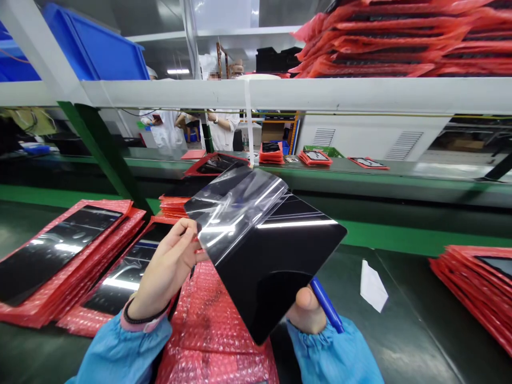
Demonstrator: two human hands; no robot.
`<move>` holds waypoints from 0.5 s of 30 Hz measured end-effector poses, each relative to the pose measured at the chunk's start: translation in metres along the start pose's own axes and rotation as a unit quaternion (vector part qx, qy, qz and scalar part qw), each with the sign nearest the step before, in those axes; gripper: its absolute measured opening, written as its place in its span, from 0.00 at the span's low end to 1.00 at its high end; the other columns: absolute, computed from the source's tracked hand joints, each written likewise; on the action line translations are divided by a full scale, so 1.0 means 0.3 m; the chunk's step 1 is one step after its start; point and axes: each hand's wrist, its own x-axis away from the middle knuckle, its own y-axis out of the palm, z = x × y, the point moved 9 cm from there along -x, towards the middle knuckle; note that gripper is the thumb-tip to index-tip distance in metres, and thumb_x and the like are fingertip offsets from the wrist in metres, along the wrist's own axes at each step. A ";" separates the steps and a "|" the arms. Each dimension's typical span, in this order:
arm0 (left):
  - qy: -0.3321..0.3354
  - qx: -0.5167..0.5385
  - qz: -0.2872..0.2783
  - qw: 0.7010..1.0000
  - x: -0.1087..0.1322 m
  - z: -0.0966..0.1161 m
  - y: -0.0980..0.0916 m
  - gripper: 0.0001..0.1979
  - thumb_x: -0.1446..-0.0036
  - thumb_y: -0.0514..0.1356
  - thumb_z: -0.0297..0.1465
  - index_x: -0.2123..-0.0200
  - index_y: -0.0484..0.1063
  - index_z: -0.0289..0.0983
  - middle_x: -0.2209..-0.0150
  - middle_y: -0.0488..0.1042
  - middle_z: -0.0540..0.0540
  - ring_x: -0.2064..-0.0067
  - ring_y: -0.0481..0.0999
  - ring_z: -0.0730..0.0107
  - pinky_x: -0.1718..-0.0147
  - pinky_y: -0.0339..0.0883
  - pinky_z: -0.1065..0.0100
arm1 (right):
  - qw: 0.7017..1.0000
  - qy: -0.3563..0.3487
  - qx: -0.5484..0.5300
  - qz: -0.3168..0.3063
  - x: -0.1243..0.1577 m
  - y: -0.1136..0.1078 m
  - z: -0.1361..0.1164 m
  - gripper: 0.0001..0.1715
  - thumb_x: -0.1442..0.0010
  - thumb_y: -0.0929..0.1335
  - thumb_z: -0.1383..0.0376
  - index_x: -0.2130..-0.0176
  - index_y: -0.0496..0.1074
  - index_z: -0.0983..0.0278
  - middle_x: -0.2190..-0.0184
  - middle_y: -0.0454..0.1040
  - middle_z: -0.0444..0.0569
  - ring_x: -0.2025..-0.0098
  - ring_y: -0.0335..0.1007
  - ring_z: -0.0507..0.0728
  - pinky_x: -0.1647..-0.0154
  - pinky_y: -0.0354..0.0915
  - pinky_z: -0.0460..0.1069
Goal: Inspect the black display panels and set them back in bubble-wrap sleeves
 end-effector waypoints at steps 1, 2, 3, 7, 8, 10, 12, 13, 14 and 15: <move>0.010 0.042 0.014 0.999 -0.005 0.001 -0.008 0.08 0.43 0.63 0.34 0.68 0.67 0.39 0.71 0.69 0.54 0.71 0.71 0.78 0.70 0.69 0.75 | 0.997 0.031 -0.068 -0.007 0.000 0.011 0.020 0.46 0.40 0.49 0.35 0.46 0.73 0.59 0.64 0.82 0.56 0.61 0.80 0.67 0.57 0.73 0.63; 0.025 0.076 0.035 0.996 -0.008 0.004 -0.021 0.07 0.44 0.64 0.33 0.67 0.69 0.38 0.70 0.70 0.53 0.70 0.72 0.78 0.69 0.69 0.76 | 0.985 0.074 -0.156 -0.013 0.001 0.028 0.047 0.46 0.42 0.52 0.33 0.48 0.74 0.59 0.63 0.82 0.55 0.58 0.79 0.68 0.56 0.73 0.63; 0.045 0.102 0.061 0.992 -0.008 0.008 -0.039 0.06 0.44 0.64 0.32 0.67 0.70 0.37 0.68 0.71 0.52 0.68 0.72 0.78 0.67 0.69 0.77 | 0.960 0.120 -0.251 -0.016 0.004 0.049 0.074 0.43 0.45 0.58 0.32 0.50 0.75 0.58 0.61 0.82 0.54 0.56 0.79 0.69 0.53 0.73 0.63; 0.119 0.167 0.158 0.966 0.013 0.033 -0.110 0.03 0.44 0.63 0.30 0.65 0.74 0.37 0.64 0.74 0.50 0.61 0.74 0.74 0.58 0.69 0.74 | 0.874 0.202 -0.441 0.009 0.004 0.110 0.106 0.27 0.47 0.71 0.47 0.50 0.74 0.53 0.53 0.80 0.47 0.47 0.74 0.67 0.46 0.69 0.62; 0.135 0.175 0.167 0.961 0.020 0.046 -0.118 0.03 0.43 0.62 0.30 0.65 0.74 0.38 0.64 0.74 0.50 0.60 0.74 0.73 0.56 0.69 0.72 | 0.874 0.195 -0.445 0.012 -0.002 0.117 0.092 0.27 0.46 0.72 0.51 0.48 0.73 0.52 0.50 0.78 0.47 0.45 0.72 0.66 0.44 0.68 0.61; 0.170 0.180 0.178 0.952 0.033 0.078 -0.131 0.03 0.41 0.61 0.31 0.66 0.75 0.38 0.64 0.75 0.50 0.59 0.75 0.71 0.55 0.70 0.68 | 0.885 0.172 -0.433 -0.003 -0.013 0.132 0.049 0.34 0.48 0.75 0.57 0.43 0.69 0.52 0.44 0.74 0.47 0.40 0.67 0.65 0.40 0.65 0.59; 0.195 0.171 0.190 0.947 0.043 0.107 -0.142 0.04 0.41 0.60 0.31 0.66 0.74 0.39 0.64 0.75 0.50 0.59 0.75 0.69 0.56 0.70 0.66 | 0.895 0.144 -0.419 -0.042 -0.014 0.152 0.000 0.43 0.52 0.77 0.59 0.39 0.65 0.52 0.41 0.70 0.48 0.37 0.63 0.65 0.38 0.63 0.59; 0.205 0.166 0.198 0.944 0.047 0.118 -0.148 0.04 0.42 0.61 0.31 0.66 0.74 0.39 0.64 0.74 0.51 0.60 0.75 0.69 0.56 0.70 0.66 | 0.894 0.137 -0.422 -0.068 -0.009 0.166 -0.019 0.45 0.52 0.78 0.61 0.38 0.63 0.50 0.40 0.69 0.47 0.37 0.63 0.65 0.38 0.63 0.59; 0.211 0.160 0.204 0.943 0.050 0.125 -0.153 0.04 0.42 0.61 0.32 0.67 0.74 0.38 0.65 0.74 0.51 0.60 0.75 0.69 0.56 0.70 0.65 | 0.888 0.131 -0.431 -0.092 -0.001 0.179 -0.034 0.46 0.51 0.78 0.62 0.38 0.61 0.48 0.40 0.69 0.46 0.37 0.63 0.64 0.38 0.63 0.59; 0.215 0.153 0.208 0.942 0.050 0.130 -0.158 0.04 0.42 0.60 0.32 0.67 0.74 0.38 0.65 0.74 0.51 0.61 0.75 0.69 0.56 0.70 0.65 | 0.881 0.129 -0.442 -0.110 0.008 0.189 -0.044 0.47 0.51 0.77 0.64 0.37 0.60 0.46 0.39 0.68 0.45 0.38 0.64 0.63 0.39 0.63 0.59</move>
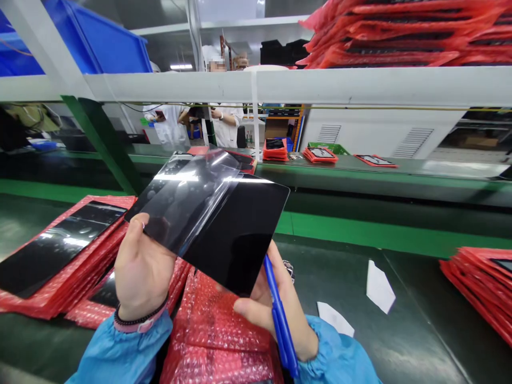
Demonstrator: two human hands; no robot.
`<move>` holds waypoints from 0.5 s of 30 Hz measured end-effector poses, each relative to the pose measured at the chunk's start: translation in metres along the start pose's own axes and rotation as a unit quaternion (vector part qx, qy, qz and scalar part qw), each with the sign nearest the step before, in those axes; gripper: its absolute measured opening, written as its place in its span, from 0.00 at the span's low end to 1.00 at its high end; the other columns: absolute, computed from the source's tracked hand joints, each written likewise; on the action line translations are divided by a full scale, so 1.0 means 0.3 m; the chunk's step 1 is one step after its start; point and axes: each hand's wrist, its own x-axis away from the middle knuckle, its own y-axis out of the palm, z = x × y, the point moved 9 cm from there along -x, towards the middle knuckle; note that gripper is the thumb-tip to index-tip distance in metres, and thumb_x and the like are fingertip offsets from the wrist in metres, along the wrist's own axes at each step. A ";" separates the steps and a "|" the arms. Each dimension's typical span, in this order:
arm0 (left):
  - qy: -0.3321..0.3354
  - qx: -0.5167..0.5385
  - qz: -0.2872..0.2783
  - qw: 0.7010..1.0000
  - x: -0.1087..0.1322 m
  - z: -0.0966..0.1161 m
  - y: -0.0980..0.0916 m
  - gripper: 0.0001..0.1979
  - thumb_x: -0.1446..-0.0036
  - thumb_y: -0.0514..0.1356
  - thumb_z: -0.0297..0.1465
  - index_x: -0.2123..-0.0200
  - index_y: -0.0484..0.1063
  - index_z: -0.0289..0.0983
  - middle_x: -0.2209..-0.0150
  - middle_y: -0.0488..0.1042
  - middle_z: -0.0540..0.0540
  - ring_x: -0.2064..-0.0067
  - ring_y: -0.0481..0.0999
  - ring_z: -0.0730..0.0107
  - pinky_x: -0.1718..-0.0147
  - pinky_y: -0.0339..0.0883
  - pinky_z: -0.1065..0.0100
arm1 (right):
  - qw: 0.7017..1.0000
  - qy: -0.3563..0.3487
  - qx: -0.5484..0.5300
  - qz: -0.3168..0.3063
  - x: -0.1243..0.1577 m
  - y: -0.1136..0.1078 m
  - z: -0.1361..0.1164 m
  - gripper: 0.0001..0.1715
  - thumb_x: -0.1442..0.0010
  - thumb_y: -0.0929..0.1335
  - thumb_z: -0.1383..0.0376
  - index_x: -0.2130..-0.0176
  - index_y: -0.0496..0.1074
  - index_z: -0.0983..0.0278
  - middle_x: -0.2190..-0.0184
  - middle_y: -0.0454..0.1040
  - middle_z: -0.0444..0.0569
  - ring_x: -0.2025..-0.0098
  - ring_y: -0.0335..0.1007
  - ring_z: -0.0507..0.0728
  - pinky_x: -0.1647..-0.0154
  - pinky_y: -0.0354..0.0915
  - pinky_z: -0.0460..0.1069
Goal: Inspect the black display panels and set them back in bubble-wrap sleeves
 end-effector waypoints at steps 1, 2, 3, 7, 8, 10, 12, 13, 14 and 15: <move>0.005 -0.006 0.002 1.000 -0.003 0.004 -0.002 0.04 0.42 0.60 0.32 0.67 0.74 0.38 0.65 0.74 0.51 0.61 0.75 0.70 0.56 0.70 0.65 | 1.000 0.003 -0.011 -0.011 0.007 0.008 0.004 0.47 0.50 0.77 0.66 0.38 0.60 0.44 0.39 0.67 0.44 0.38 0.64 0.62 0.38 0.63 0.59; 0.011 -0.012 0.003 1.000 -0.005 0.007 -0.004 0.04 0.42 0.60 0.32 0.67 0.74 0.38 0.66 0.73 0.51 0.61 0.75 0.70 0.56 0.70 0.65 | 1.000 0.004 -0.020 -0.015 0.014 0.011 0.007 0.46 0.49 0.77 0.67 0.38 0.60 0.43 0.38 0.67 0.43 0.38 0.64 0.61 0.38 0.62 0.58; 0.017 -0.019 0.005 1.000 -0.008 0.009 -0.007 0.04 0.42 0.60 0.32 0.67 0.74 0.38 0.66 0.73 0.51 0.62 0.74 0.70 0.56 0.70 0.66 | 1.000 0.001 -0.025 -0.013 0.020 0.010 0.008 0.45 0.48 0.76 0.68 0.38 0.60 0.42 0.38 0.66 0.43 0.38 0.64 0.60 0.37 0.61 0.57; 0.034 -0.043 0.027 0.998 -0.020 0.020 -0.024 0.04 0.44 0.60 0.32 0.67 0.73 0.38 0.68 0.72 0.51 0.62 0.74 0.70 0.58 0.69 0.67 | 0.999 -0.006 -0.027 -0.029 0.023 0.020 -0.002 0.38 0.45 0.75 0.65 0.41 0.63 0.41 0.40 0.69 0.43 0.41 0.68 0.59 0.41 0.65 0.56; 0.041 -0.050 0.035 0.997 -0.023 0.026 -0.030 0.03 0.44 0.60 0.31 0.67 0.73 0.38 0.69 0.71 0.52 0.63 0.73 0.70 0.59 0.68 0.68 | 0.999 -0.005 -0.023 -0.033 0.020 0.022 -0.006 0.35 0.44 0.74 0.64 0.42 0.65 0.42 0.43 0.72 0.44 0.43 0.71 0.59 0.43 0.67 0.55; 0.053 -0.070 0.043 0.995 -0.033 0.040 -0.037 0.03 0.46 0.61 0.31 0.69 0.72 0.37 0.70 0.70 0.52 0.64 0.72 0.72 0.60 0.67 0.70 | 1.000 0.001 -0.010 -0.027 0.015 0.018 -0.013 0.27 0.43 0.73 0.63 0.46 0.68 0.45 0.52 0.78 0.45 0.50 0.76 0.60 0.49 0.71 0.55; 0.067 -0.098 0.041 0.992 -0.045 0.054 -0.042 0.03 0.48 0.61 0.31 0.71 0.72 0.37 0.70 0.69 0.53 0.65 0.71 0.73 0.62 0.66 0.72 | 1.000 0.009 0.008 -0.013 0.014 0.008 -0.020 0.21 0.44 0.72 0.62 0.50 0.72 0.49 0.60 0.79 0.46 0.57 0.78 0.60 0.54 0.72 0.54; 0.071 -0.114 0.038 0.990 -0.053 0.059 -0.045 0.03 0.47 0.61 0.31 0.71 0.71 0.37 0.70 0.69 0.53 0.65 0.71 0.73 0.62 0.66 0.73 | 1.000 0.012 0.016 -0.004 0.016 0.000 -0.023 0.19 0.44 0.72 0.62 0.51 0.73 0.51 0.62 0.79 0.46 0.59 0.78 0.59 0.56 0.72 0.54; 0.080 -0.131 0.036 0.987 -0.060 0.065 -0.048 0.03 0.47 0.60 0.31 0.72 0.71 0.37 0.70 0.69 0.53 0.65 0.71 0.73 0.63 0.66 0.73 | 1.000 0.012 0.023 0.006 0.020 -0.009 -0.027 0.18 0.44 0.72 0.62 0.52 0.74 0.53 0.63 0.79 0.47 0.61 0.77 0.59 0.58 0.72 0.54; 0.093 -0.149 0.035 0.984 -0.068 0.072 -0.054 0.04 0.47 0.59 0.30 0.72 0.70 0.38 0.70 0.68 0.53 0.66 0.70 0.74 0.64 0.66 0.73 | 0.999 0.010 0.031 0.020 0.025 -0.021 -0.031 0.17 0.44 0.72 0.61 0.53 0.75 0.54 0.64 0.78 0.47 0.63 0.76 0.59 0.60 0.72 0.53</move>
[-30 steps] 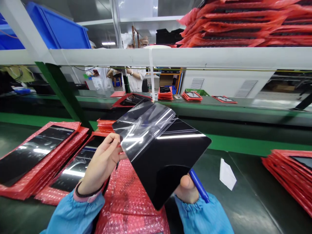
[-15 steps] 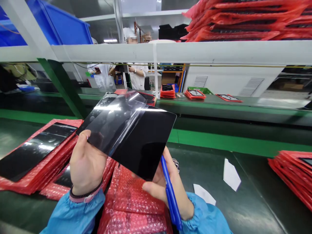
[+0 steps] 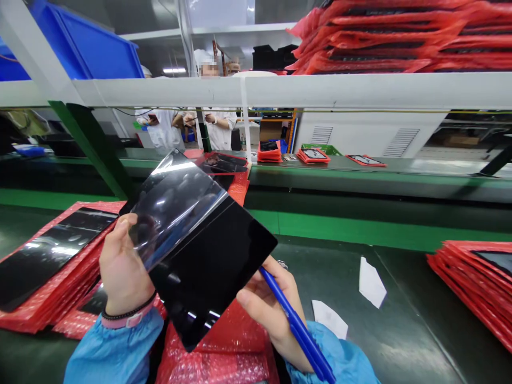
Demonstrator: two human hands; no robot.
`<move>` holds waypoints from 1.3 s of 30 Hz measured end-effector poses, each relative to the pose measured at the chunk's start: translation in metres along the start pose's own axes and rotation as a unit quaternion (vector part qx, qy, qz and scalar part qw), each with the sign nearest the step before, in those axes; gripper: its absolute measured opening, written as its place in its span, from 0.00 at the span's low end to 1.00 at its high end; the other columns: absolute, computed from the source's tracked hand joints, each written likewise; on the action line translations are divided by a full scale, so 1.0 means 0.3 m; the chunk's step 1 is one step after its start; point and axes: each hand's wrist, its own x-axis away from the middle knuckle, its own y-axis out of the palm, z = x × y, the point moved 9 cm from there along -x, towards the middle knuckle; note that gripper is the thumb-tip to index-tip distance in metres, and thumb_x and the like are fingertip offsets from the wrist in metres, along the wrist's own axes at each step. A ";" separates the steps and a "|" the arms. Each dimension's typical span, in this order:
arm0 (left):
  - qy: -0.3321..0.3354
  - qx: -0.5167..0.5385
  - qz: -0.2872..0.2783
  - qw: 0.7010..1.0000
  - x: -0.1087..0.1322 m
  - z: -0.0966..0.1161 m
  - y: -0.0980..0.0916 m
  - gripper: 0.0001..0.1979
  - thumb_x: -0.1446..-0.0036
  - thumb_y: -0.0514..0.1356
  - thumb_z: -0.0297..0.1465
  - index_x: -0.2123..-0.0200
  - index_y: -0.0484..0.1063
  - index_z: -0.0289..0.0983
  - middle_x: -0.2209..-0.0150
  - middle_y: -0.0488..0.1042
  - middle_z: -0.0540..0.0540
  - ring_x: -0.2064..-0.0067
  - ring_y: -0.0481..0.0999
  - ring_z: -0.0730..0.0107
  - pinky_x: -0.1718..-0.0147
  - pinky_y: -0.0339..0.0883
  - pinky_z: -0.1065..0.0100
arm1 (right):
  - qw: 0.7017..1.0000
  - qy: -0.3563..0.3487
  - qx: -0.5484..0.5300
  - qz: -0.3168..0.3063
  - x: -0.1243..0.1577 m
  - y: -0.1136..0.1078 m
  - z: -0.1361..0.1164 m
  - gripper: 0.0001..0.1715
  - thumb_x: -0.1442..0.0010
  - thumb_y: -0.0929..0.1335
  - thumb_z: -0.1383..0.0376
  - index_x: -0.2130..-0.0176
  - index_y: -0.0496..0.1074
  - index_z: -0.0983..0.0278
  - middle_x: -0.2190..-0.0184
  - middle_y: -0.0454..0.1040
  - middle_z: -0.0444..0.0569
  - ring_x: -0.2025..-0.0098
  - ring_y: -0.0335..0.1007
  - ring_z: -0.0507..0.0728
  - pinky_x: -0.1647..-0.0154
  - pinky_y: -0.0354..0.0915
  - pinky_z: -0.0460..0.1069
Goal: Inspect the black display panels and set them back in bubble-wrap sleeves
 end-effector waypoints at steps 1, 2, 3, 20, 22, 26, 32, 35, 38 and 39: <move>0.014 -0.015 -0.001 1.000 -0.010 0.003 -0.007 0.04 0.47 0.59 0.30 0.73 0.70 0.38 0.71 0.68 0.53 0.66 0.70 0.74 0.65 0.65 0.73 | 1.000 -0.003 0.008 0.015 0.005 -0.014 -0.004 0.16 0.44 0.72 0.61 0.54 0.75 0.55 0.65 0.78 0.47 0.64 0.75 0.58 0.61 0.71 0.52; 0.025 -0.027 -0.004 0.999 -0.020 0.002 -0.013 0.04 0.47 0.58 0.30 0.74 0.70 0.38 0.71 0.68 0.53 0.68 0.69 0.74 0.66 0.66 0.72 | 0.999 -0.008 0.018 0.028 0.010 -0.026 -0.009 0.15 0.44 0.72 0.61 0.55 0.76 0.56 0.67 0.77 0.47 0.66 0.74 0.57 0.63 0.70 0.51; 0.038 -0.037 -0.004 0.999 -0.031 0.002 -0.020 0.04 0.47 0.57 0.29 0.74 0.69 0.38 0.72 0.68 0.54 0.68 0.69 0.73 0.67 0.66 0.72 | 0.999 -0.011 0.027 0.036 0.014 -0.035 -0.013 0.12 0.44 0.72 0.61 0.57 0.76 0.56 0.70 0.76 0.46 0.69 0.72 0.55 0.66 0.69 0.49; 0.101 -0.126 0.009 0.987 -0.092 0.016 -0.052 0.03 0.54 0.57 0.26 0.78 0.68 0.37 0.73 0.68 0.52 0.68 0.68 0.74 0.70 0.63 0.75 | 0.976 0.015 0.210 0.062 0.032 -0.086 -0.027 0.23 0.42 0.67 0.49 0.78 0.69 0.63 0.80 0.64 0.44 0.75 0.60 0.53 0.73 0.60 0.48; 0.088 -0.122 -0.012 0.989 -0.089 0.014 -0.036 0.03 0.55 0.58 0.26 0.78 0.68 0.37 0.74 0.67 0.52 0.69 0.67 0.75 0.72 0.62 0.76 | 0.972 0.024 0.230 0.046 0.025 -0.073 -0.031 0.25 0.42 0.68 0.49 0.80 0.65 0.63 0.82 0.57 0.41 0.76 0.55 0.52 0.74 0.58 0.47; 0.057 -0.115 -0.066 0.989 -0.043 0.016 0.015 0.05 0.56 0.60 0.27 0.80 0.68 0.37 0.76 0.65 0.51 0.74 0.64 0.76 0.77 0.59 0.76 | 0.966 0.046 0.244 0.072 0.024 -0.081 -0.030 0.23 0.43 0.69 0.49 0.78 0.69 0.63 0.80 0.61 0.42 0.76 0.57 0.52 0.73 0.59 0.47; -0.032 -0.039 -0.208 0.977 0.062 -0.010 0.114 0.10 0.53 0.57 0.35 0.81 0.69 0.37 0.75 0.71 0.45 0.71 0.69 0.66 0.72 0.63 0.68 | 0.970 0.001 0.243 0.010 0.005 -0.027 -0.063 0.16 0.40 0.69 0.54 0.57 0.78 0.59 0.69 0.78 0.47 0.66 0.74 0.58 0.61 0.70 0.50; 0.004 -0.034 -0.230 0.973 0.078 0.011 0.124 0.10 0.53 0.57 0.33 0.82 0.70 0.37 0.77 0.69 0.46 0.70 0.69 0.65 0.71 0.61 0.67 | 0.969 -0.008 0.242 -0.049 -0.004 0.026 -0.071 0.18 0.42 0.71 0.61 0.51 0.76 0.59 0.60 0.80 0.46 0.60 0.76 0.59 0.55 0.70 0.50; 0.050 -0.037 -0.235 0.970 0.082 0.037 0.125 0.11 0.52 0.57 0.32 0.83 0.71 0.37 0.80 0.65 0.47 0.72 0.67 0.67 0.71 0.61 0.67 | 0.976 0.001 0.216 -0.028 -0.003 0.029 -0.062 0.25 0.47 0.75 0.63 0.49 0.73 0.59 0.60 0.80 0.45 0.59 0.77 0.59 0.55 0.72 0.49; 0.060 -0.040 -0.236 0.969 0.084 0.042 0.126 0.11 0.52 0.57 0.32 0.83 0.71 0.37 0.80 0.64 0.48 0.73 0.66 0.68 0.71 0.61 0.67 | 0.978 0.003 0.206 -0.019 0.000 0.025 -0.057 0.27 0.49 0.75 0.64 0.48 0.73 0.59 0.60 0.80 0.45 0.61 0.78 0.59 0.56 0.74 0.49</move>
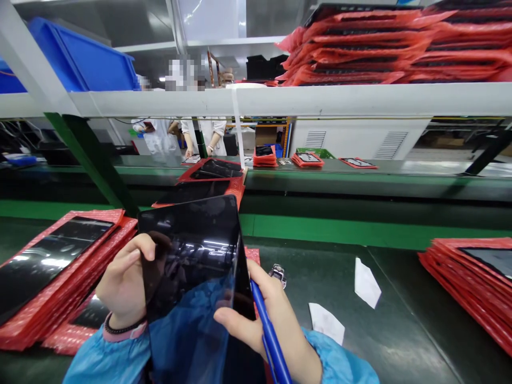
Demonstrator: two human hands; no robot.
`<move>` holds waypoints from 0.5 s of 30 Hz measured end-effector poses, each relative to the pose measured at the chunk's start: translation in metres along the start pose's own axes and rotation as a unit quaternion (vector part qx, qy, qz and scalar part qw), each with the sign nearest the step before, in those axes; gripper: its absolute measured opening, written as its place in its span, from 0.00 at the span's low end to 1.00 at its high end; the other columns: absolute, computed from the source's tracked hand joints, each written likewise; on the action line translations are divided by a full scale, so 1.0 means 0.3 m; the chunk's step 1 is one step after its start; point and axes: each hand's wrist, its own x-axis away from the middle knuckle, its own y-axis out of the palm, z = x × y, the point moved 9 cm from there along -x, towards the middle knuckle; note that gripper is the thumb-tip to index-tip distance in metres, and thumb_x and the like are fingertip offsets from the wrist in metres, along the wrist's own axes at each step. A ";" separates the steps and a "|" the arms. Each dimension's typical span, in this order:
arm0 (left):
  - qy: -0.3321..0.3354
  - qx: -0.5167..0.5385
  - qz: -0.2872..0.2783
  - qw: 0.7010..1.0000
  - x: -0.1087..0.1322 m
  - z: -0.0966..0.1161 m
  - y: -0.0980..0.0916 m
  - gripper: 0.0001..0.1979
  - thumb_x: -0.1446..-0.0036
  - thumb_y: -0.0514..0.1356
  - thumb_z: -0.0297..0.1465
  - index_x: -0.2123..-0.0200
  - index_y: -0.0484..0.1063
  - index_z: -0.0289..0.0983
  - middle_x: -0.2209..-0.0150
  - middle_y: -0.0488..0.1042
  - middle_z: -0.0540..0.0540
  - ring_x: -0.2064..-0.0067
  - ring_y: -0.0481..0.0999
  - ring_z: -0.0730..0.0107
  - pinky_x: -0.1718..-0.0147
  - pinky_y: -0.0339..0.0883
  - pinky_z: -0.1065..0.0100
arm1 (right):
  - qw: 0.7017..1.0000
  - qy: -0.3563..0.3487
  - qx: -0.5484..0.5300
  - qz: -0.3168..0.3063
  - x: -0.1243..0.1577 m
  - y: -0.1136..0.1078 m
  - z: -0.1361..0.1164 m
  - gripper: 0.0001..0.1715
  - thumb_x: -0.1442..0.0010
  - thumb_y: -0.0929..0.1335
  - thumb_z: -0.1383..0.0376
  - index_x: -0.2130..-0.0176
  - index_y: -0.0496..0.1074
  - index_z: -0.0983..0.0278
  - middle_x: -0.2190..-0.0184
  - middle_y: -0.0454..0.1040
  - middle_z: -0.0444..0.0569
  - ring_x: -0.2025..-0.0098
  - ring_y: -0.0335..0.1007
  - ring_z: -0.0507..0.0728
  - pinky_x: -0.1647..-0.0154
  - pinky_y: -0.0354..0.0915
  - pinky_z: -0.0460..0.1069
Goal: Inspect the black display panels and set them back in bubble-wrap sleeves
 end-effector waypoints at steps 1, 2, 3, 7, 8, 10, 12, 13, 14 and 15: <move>0.008 -0.003 -0.001 1.000 0.000 0.006 0.002 0.11 0.52 0.57 0.31 0.83 0.71 0.37 0.81 0.64 0.48 0.74 0.66 0.68 0.71 0.61 0.67 | 1.000 0.002 -0.005 0.004 0.003 0.000 0.006 0.29 0.49 0.76 0.64 0.47 0.72 0.58 0.60 0.80 0.45 0.62 0.78 0.58 0.58 0.74 0.49; 0.013 -0.006 -0.002 1.000 0.001 0.009 0.004 0.11 0.52 0.57 0.31 0.83 0.71 0.37 0.81 0.64 0.48 0.74 0.66 0.68 0.72 0.61 0.67 | 1.000 0.001 -0.004 0.004 0.007 0.000 0.011 0.31 0.49 0.76 0.64 0.46 0.71 0.57 0.59 0.80 0.46 0.63 0.79 0.58 0.58 0.75 0.49; 0.017 -0.006 -0.002 1.000 0.002 0.013 0.006 0.11 0.52 0.56 0.31 0.83 0.71 0.37 0.81 0.65 0.48 0.75 0.66 0.69 0.73 0.60 0.67 | 1.000 0.000 0.004 0.001 0.010 0.000 0.015 0.33 0.49 0.76 0.65 0.45 0.70 0.56 0.57 0.80 0.46 0.64 0.79 0.58 0.58 0.76 0.49; 0.010 0.002 0.000 1.000 0.009 0.011 0.008 0.11 0.53 0.57 0.32 0.84 0.70 0.38 0.82 0.66 0.48 0.77 0.65 0.69 0.78 0.57 0.66 | 0.996 -0.025 0.082 0.010 0.029 -0.014 0.029 0.46 0.48 0.76 0.65 0.36 0.58 0.51 0.42 0.70 0.50 0.54 0.78 0.62 0.54 0.76 0.53; 0.005 0.000 0.002 1.000 0.012 0.007 0.005 0.11 0.53 0.57 0.32 0.84 0.70 0.38 0.82 0.66 0.48 0.77 0.65 0.69 0.78 0.57 0.66 | 0.993 -0.042 0.110 0.019 0.035 -0.018 0.028 0.51 0.49 0.76 0.64 0.34 0.53 0.50 0.38 0.65 0.51 0.48 0.74 0.64 0.50 0.74 0.55; 0.001 -0.012 0.005 1.000 0.018 0.000 -0.001 0.11 0.53 0.57 0.33 0.84 0.71 0.38 0.82 0.66 0.48 0.78 0.65 0.68 0.78 0.57 0.66 | 0.980 -0.091 0.173 0.042 0.051 -0.022 0.016 0.60 0.49 0.77 0.64 0.31 0.43 0.49 0.31 0.51 0.51 0.35 0.58 0.68 0.40 0.65 0.60; 0.011 -0.029 0.008 0.999 0.024 -0.001 -0.011 0.10 0.54 0.58 0.33 0.84 0.72 0.39 0.83 0.66 0.48 0.78 0.65 0.68 0.78 0.58 0.66 | 0.957 -0.159 0.234 0.069 0.071 -0.020 -0.014 0.63 0.48 0.76 0.64 0.31 0.36 0.48 0.28 0.37 0.48 0.30 0.41 0.68 0.35 0.55 0.63; 0.021 -0.038 0.008 0.999 0.027 0.003 -0.014 0.10 0.54 0.58 0.33 0.84 0.72 0.39 0.84 0.66 0.49 0.79 0.64 0.68 0.78 0.58 0.66 | 0.943 -0.194 0.263 0.068 0.081 -0.009 -0.032 0.62 0.47 0.76 0.65 0.31 0.36 0.48 0.28 0.35 0.46 0.29 0.36 0.68 0.34 0.52 0.65; 0.033 -0.045 0.006 0.998 0.029 0.009 -0.016 0.10 0.54 0.58 0.33 0.84 0.73 0.39 0.84 0.66 0.49 0.80 0.64 0.68 0.79 0.59 0.66 | 0.929 -0.226 0.289 0.058 0.090 0.006 -0.049 0.60 0.46 0.75 0.65 0.31 0.37 0.48 0.28 0.36 0.45 0.29 0.33 0.68 0.33 0.50 0.66; 0.046 -0.052 0.005 0.998 0.031 0.016 -0.017 0.10 0.54 0.58 0.33 0.84 0.73 0.39 0.84 0.67 0.49 0.80 0.64 0.69 0.79 0.60 0.66 | 0.916 -0.252 0.309 0.043 0.098 0.021 -0.063 0.58 0.46 0.75 0.66 0.31 0.41 0.49 0.29 0.41 0.45 0.29 0.32 0.68 0.33 0.48 0.68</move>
